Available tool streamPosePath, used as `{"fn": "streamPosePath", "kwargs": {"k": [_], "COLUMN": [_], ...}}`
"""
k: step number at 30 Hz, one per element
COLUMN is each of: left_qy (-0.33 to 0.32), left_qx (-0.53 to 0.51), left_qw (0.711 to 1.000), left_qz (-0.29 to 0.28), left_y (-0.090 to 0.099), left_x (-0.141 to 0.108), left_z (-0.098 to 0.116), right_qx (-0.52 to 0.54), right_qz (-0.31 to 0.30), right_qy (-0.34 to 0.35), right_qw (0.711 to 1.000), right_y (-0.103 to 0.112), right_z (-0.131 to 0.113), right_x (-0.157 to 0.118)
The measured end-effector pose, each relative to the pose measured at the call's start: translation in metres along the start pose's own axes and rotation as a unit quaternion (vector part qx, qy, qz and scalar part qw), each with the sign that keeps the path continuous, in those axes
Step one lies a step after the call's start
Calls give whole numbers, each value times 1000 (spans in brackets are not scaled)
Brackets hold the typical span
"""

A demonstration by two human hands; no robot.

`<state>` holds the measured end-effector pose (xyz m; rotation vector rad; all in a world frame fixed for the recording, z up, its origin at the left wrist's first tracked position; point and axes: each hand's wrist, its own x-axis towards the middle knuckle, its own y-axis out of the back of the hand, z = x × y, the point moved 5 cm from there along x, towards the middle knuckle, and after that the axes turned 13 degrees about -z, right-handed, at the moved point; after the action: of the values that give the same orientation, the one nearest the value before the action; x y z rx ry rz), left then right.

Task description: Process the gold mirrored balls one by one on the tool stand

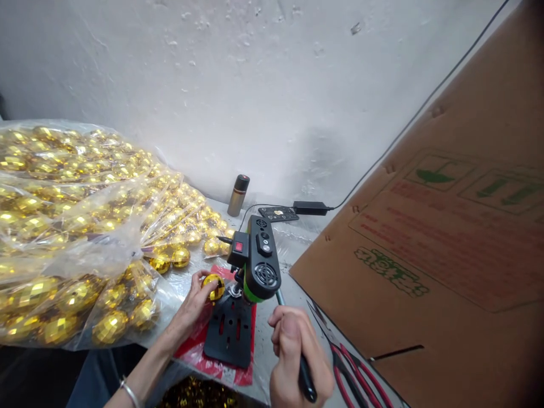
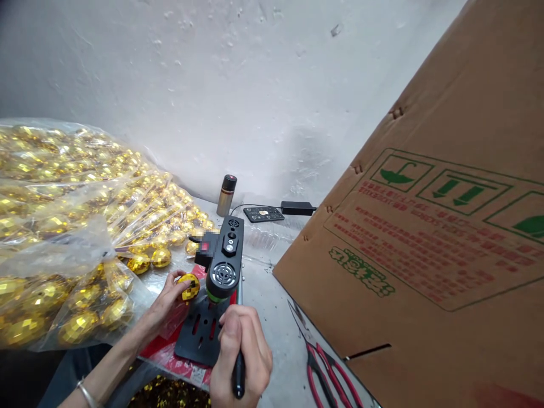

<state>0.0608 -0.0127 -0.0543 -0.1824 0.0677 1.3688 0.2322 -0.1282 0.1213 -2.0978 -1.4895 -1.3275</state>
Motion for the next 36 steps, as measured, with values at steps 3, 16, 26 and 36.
{"fn": "streamPosePath", "kwargs": {"k": [3,16,26,36], "left_qy": [-52,-162,-132,-128], "left_qx": [-11,185,284,350], "left_qw": [998,968,938,918], "left_qz": [23,-60,-145,-133], "left_y": [-7,-36,-36,-39], "left_x": [-10,-43,-45,-35], "left_z": [-12,-46,-17,3], "right_qx": [-3,-6,-9,4], "right_qz": [6,-29,-38,0], "right_qy": [-5,-11,-5,-33], "right_qw": [1000,1000,999,999], "right_y": [0,2,1,-1], "right_z": [-3,-1,0,-8], "right_x": [3,-4,-6,-8]}}
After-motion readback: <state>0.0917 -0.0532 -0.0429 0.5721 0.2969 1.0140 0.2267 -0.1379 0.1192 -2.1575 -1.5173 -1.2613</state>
